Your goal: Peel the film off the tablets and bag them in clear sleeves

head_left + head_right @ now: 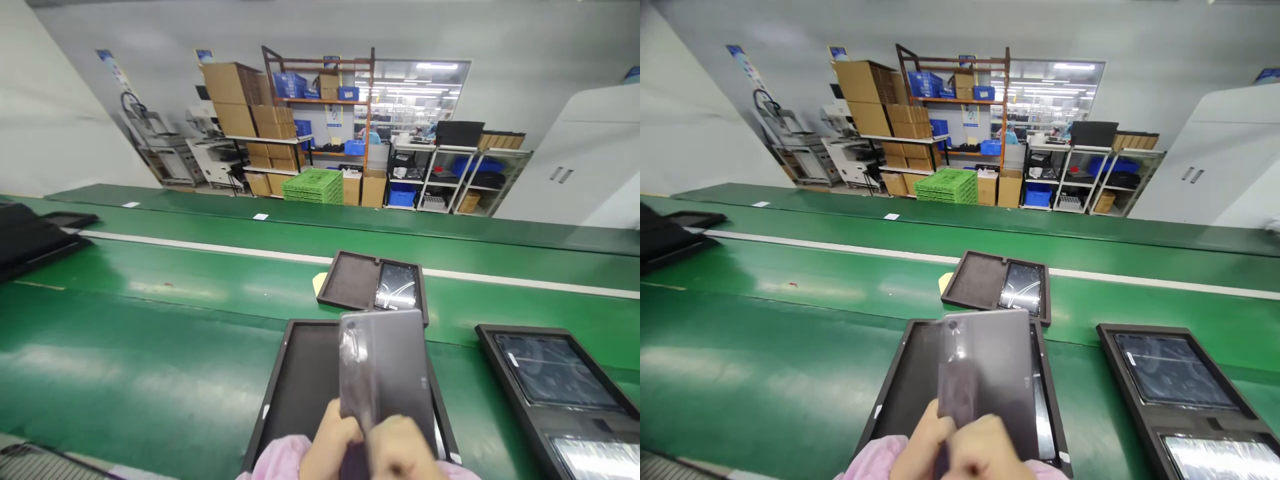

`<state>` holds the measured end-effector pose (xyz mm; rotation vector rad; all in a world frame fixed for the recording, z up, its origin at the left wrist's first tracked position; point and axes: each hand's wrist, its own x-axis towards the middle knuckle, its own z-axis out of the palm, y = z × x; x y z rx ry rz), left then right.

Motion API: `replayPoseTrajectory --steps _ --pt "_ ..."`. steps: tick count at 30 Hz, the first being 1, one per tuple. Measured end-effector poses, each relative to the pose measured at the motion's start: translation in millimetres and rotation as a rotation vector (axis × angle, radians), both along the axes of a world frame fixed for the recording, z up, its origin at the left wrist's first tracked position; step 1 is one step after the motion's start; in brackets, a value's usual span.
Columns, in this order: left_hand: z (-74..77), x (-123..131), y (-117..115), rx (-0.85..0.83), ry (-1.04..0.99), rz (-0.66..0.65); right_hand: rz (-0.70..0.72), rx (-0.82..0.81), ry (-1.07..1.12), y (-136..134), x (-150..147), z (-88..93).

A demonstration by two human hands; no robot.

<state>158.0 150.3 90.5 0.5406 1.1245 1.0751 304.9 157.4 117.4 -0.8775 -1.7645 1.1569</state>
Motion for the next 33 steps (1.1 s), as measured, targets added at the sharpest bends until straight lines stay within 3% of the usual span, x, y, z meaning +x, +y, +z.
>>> replayPoseTrajectory --steps 3,5,7,10,13,15,18,21,24,27,30,32,33 --pt "1.6 -4.2 6.5 0.058 0.035 0.162 -0.434 -0.067 -0.116 20.3 32.9 2.5" --pt "3.3 -6.9 3.7 0.056 0.158 0.214 -0.576 -0.141 -0.228 26.5 38.3 -4.0" --pt "7.2 -8.6 -4.1 0.129 0.267 0.13 -0.391 -0.194 -0.252 21.8 26.3 -15.2" --pt "14.0 -13.6 -15.8 0.336 0.344 -0.132 -0.05 -0.238 -0.125 8.3 -6.8 -32.1" --pt "8.8 -24.9 -16.7 0.403 0.625 -0.247 -0.01 -0.313 -0.005 12.3 -33.2 -47.5" --pt "-7.9 -34.3 -12.3 0.371 0.913 -0.221 -0.065 -0.367 0.077 24.5 -47.4 -62.8" --pt "-51.5 -48.3 -6.5 0.274 1.272 -0.19 -0.065 -0.375 0.097 39.5 -69.7 -97.3" --pt "-99.9 -61.6 -7.4 0.217 1.521 -0.292 -0.165 -0.116 -0.168 41.9 -79.1 -129.8" --pt "-129.7 -73.2 -12.0 0.316 1.67 -0.429 -0.259 0.218 -0.453 44.0 -50.3 -143.7" --pt "-138.5 -86.2 -19.6 0.405 1.716 -0.443 -0.376 0.259 -0.644 54.7 15.1 -146.0" --pt "-145.3 -110.6 -34.5 0.361 1.769 -0.248 -0.616 -0.027 -0.851 55.7 84.4 -150.0" --pt "-155.2 -134.4 -43.0 0.117 1.752 -0.054 -0.647 -0.31 -0.879 45.1 113.5 -155.6" --pt "-160.6 -146.6 -44.6 0.023 1.665 -0.055 -0.632 -0.419 -0.85 38.8 121.0 -158.8"
